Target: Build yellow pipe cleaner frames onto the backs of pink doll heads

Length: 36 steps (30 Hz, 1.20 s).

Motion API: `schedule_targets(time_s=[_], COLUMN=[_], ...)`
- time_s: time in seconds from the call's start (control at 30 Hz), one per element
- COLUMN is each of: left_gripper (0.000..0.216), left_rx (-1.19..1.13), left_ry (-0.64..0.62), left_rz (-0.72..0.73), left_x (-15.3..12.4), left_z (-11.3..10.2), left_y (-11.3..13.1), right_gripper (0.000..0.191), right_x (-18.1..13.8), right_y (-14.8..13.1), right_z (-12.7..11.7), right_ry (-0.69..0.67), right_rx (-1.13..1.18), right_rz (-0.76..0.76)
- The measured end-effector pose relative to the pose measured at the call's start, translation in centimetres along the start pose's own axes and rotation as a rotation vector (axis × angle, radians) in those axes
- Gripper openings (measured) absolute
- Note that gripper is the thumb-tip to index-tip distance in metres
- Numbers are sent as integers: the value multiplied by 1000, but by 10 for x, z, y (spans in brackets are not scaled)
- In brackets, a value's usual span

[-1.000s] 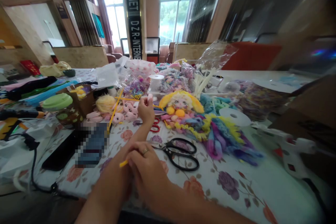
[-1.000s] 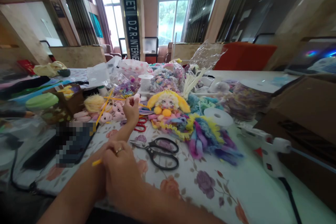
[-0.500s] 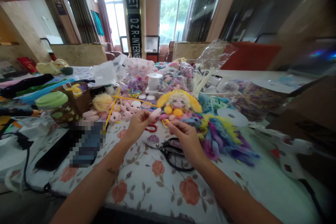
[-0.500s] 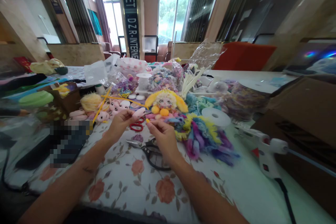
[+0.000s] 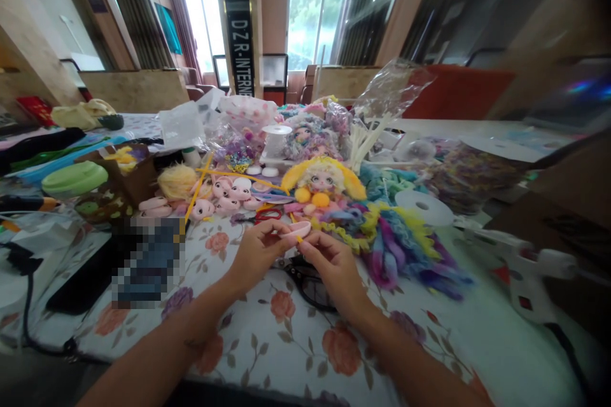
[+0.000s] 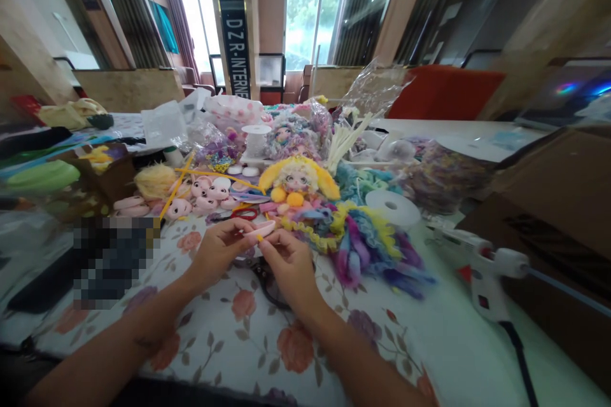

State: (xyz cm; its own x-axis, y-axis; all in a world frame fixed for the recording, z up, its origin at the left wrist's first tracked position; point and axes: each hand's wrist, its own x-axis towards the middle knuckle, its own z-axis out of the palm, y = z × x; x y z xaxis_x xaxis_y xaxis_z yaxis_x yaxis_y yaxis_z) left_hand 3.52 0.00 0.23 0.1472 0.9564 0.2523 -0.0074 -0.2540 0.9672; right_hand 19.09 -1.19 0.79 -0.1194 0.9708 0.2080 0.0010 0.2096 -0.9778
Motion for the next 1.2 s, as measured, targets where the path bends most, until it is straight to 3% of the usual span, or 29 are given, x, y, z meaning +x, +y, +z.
schedule_targets(time_s=[0.33, 0.6, 1.2], left_gripper=[19, 16, 2], left_rx=[162, 261, 515], left_ry=[78, 114, 185], left_rz=[118, 192, 618], left_x=[-3, -3, -4], left_z=[4, 4, 5], left_y=[2, -1, -1], right_gripper=[22, 22, 23], right_x=[-2, -2, -5], right_y=[4, 6, 6], right_z=[1, 3, 5], right_ry=[-5, -14, -9], right_rx=[-66, -37, -73], right_rz=[-104, -95, -95])
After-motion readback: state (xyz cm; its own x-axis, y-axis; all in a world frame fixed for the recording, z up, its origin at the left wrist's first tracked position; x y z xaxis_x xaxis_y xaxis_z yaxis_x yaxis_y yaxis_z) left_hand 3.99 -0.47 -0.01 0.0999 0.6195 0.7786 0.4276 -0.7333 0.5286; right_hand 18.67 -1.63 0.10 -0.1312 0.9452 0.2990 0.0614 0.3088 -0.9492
